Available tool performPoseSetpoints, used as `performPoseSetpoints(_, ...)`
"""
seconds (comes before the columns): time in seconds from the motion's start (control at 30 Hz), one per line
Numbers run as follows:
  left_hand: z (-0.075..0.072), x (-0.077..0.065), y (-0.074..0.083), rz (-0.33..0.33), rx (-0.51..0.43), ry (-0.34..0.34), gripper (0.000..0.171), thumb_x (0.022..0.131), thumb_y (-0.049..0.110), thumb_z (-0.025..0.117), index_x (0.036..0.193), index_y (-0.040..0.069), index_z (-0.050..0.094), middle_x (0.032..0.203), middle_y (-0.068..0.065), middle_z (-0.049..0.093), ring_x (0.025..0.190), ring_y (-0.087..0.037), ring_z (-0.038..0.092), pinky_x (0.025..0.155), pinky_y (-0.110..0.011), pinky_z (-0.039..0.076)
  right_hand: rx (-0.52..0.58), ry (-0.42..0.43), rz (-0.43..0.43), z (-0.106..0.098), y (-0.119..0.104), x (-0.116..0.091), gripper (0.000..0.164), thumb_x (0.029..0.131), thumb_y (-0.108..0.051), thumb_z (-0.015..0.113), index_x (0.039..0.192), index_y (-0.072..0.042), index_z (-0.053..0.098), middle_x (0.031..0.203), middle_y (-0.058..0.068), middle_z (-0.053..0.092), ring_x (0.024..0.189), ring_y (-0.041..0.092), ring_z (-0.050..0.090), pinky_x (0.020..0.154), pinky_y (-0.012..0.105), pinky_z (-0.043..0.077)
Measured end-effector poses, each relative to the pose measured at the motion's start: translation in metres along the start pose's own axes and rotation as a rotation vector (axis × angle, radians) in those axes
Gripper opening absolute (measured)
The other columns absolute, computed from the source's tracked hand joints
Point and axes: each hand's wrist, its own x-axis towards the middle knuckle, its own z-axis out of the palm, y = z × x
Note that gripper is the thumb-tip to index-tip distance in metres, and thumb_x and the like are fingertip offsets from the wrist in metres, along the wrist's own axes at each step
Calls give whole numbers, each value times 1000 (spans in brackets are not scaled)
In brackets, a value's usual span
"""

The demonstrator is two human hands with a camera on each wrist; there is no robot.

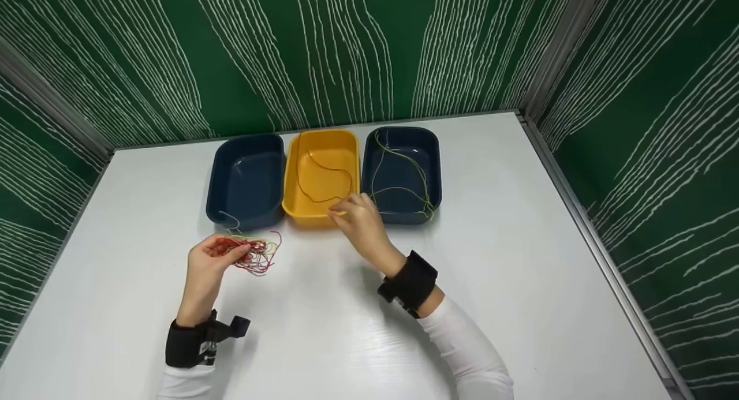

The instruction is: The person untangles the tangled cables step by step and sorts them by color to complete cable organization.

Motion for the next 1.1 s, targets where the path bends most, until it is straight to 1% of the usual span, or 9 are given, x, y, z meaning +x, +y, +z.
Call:
performPoseSetpoints(0.13, 7, 0, 0, -4, 12, -15, 16, 72, -9, 70, 80, -12, 56, 69, 1, 63, 61, -8, 60, 58, -22, 52, 64, -14, -34, 2, -14, -6, 10, 74, 1, 72, 84, 1, 71, 81, 8, 63, 77, 21, 51, 65, 25, 42)
performPoseSetpoints(0.27, 12, 0, -1, -11, 7, -41, 18, 72, -8, 70, 80, -13, 55, 68, 1, 62, 59, -8, 61, 57, -22, 51, 79, -41, -57, 5, -26, -11, 10, 75, -4, 72, 84, -1, 71, 83, 7, 63, 80, 20, 52, 67, 26, 44)
performPoseSetpoints(0.37, 15, 0, -2, -17, 7, -58, 19, 73, -7, 70, 81, -14, 55, 68, 0, 62, 57, -9, 61, 56, -22, 51, 93, -68, -59, 9, -33, -14, 9, 76, -5, 71, 84, -2, 71, 85, 7, 64, 83, 20, 53, 70, 28, 46)
performPoseSetpoints(0.57, 20, -1, -3, -25, -6, -75, 21, 73, -8, 70, 83, -16, 54, 68, -1, 62, 57, -9, 61, 56, -23, 52, 146, -127, -1, 15, -38, -18, 8, 79, -9, 69, 86, -4, 71, 86, 5, 66, 84, 19, 56, 72, 29, 45)
performPoseSetpoints(0.63, 21, 0, -3, -23, -14, -84, 22, 73, -8, 70, 84, -18, 53, 69, -2, 62, 56, -10, 61, 56, -23, 52, 165, -145, 25, 16, -38, -19, 8, 80, -10, 69, 86, -5, 71, 84, 4, 66, 81, 19, 56, 71, 30, 45)
performPoseSetpoints(0.8, 23, 1, -3, -18, 6, -93, 21, 74, -6, 70, 84, -16, 54, 70, -3, 63, 56, -9, 61, 55, -21, 51, 206, -183, 79, 18, -41, -20, 10, 81, -12, 68, 87, -5, 71, 83, 4, 67, 78, 21, 55, 68, 33, 45)
performPoseSetpoints(0.83, 23, 1, -3, -17, 12, -92, 21, 74, -6, 70, 84, -16, 54, 70, -3, 63, 56, -9, 62, 55, -21, 51, 211, -189, 85, 18, -41, -20, 10, 81, -12, 68, 87, -5, 71, 83, 4, 67, 78, 21, 55, 68, 34, 45)
performPoseSetpoints(0.97, 25, 1, -4, -14, 24, -92, 23, 74, -5, 70, 85, -17, 54, 70, -3, 63, 57, -9, 61, 55, -21, 51, 217, -206, 97, 21, -42, -20, 11, 82, -12, 68, 87, -4, 72, 82, 4, 68, 79, 18, 56, 69, 31, 45)
performPoseSetpoints(1.1, 27, 1, -6, -9, 22, -107, 24, 74, -4, 70, 86, -18, 54, 71, -4, 63, 57, -9, 61, 56, -22, 52, 211, -217, 103, 23, -41, -21, 10, 82, -12, 67, 86, -4, 72, 82, 4, 68, 79, 17, 56, 70, 32, 45)
